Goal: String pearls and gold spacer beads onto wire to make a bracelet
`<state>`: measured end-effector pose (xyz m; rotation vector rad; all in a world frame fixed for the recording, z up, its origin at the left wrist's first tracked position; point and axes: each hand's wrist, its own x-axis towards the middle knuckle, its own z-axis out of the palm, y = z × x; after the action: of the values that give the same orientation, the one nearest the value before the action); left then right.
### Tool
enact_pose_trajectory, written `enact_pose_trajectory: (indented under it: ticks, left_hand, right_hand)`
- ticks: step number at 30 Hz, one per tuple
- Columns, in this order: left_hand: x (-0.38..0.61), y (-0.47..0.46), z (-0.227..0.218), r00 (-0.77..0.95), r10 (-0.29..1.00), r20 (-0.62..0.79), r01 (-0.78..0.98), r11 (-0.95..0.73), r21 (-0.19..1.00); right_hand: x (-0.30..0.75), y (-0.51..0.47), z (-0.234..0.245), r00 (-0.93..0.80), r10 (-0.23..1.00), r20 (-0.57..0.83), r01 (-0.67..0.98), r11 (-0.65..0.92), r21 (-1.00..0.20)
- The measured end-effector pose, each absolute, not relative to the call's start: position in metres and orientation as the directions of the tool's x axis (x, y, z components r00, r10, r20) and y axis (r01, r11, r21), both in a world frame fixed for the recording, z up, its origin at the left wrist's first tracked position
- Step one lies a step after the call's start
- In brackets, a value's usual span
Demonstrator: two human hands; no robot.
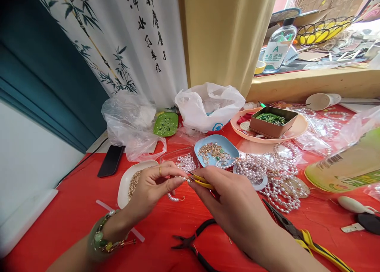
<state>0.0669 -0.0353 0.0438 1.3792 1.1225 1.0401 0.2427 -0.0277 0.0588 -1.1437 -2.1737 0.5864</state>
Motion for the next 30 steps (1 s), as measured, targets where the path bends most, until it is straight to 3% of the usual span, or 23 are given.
enact_pose_trajectory:
  ticks: [5,9,13,17,21,26,30]
  left_hand:
    - [0.066,-0.032,0.044,0.208,0.977,-0.049,0.071,0.035,0.997]
    - [0.062,-0.026,0.041,0.309,0.931,-0.194,-0.054,0.221,0.974]
    - [0.060,-0.022,0.042,0.421,0.858,-0.293,-0.156,0.387,0.909]
    - [0.060,-0.023,0.048,0.497,0.805,-0.325,-0.156,0.452,0.878]
    - [0.058,-0.021,0.048,0.522,0.785,-0.335,-0.036,0.412,0.910]
    - [0.048,-0.015,0.029,0.306,0.905,-0.295,0.250,0.222,0.942]
    - [0.039,-0.014,0.003,0.265,0.924,-0.277,0.504,0.112,0.856]
  right_hand:
    - [0.245,-0.025,0.059,-0.481,0.810,0.335,0.580,0.580,-0.571]
    - [0.251,-0.019,0.062,-0.479,0.813,0.330,0.629,0.580,-0.518]
    - [0.258,-0.012,0.065,-0.455,0.836,0.307,0.697,0.549,-0.462]
    - [0.258,-0.010,0.067,-0.416,0.872,0.258,0.769,0.489,-0.411]
    - [0.260,-0.006,0.067,-0.380,0.900,0.211,0.810,0.434,-0.393]
    - [0.262,-0.002,0.053,-0.449,0.883,0.136,0.836,0.469,-0.286]
    - [0.254,-0.012,0.025,-0.522,0.851,0.063,0.811,0.518,-0.271]
